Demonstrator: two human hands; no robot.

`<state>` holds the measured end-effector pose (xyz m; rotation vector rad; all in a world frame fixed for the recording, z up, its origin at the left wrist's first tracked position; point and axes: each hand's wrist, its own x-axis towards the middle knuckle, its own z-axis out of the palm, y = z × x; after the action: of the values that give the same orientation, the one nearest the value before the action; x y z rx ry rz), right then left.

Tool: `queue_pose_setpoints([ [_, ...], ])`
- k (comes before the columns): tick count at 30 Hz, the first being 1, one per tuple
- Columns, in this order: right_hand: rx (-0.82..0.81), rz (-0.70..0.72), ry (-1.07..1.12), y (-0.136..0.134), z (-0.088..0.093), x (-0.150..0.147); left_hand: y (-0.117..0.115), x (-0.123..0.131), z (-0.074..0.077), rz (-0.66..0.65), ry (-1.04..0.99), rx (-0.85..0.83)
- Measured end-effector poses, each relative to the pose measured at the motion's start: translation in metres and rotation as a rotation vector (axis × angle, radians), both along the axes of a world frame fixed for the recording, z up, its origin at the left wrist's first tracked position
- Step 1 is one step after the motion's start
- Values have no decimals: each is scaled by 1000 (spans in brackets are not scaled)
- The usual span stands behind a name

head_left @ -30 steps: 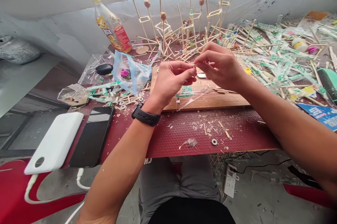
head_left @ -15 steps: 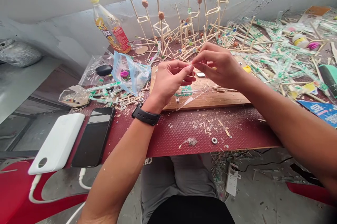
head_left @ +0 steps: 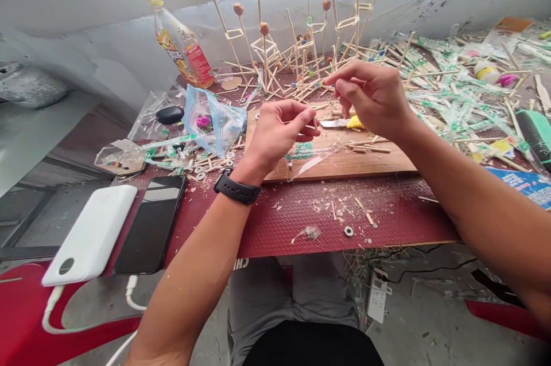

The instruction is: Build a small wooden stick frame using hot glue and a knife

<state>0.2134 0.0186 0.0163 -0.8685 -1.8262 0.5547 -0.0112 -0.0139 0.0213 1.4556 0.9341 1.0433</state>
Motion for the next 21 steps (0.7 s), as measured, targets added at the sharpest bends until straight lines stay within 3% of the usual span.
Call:
queue_pose_setpoints([
  [10,41,10,-151,-6,-1,-2,0,0,0,16,6,-34],
  [15,201,-116,-158,-8,2,-1,4,0,-3,27,-53,-61],
  [18,236,-170,-145,-26,5,-7,5,1,-4,29,-86,-74],
  [21,101,-180,-157,-63,2,-23,2,2,-2,42,-86,-48],
])
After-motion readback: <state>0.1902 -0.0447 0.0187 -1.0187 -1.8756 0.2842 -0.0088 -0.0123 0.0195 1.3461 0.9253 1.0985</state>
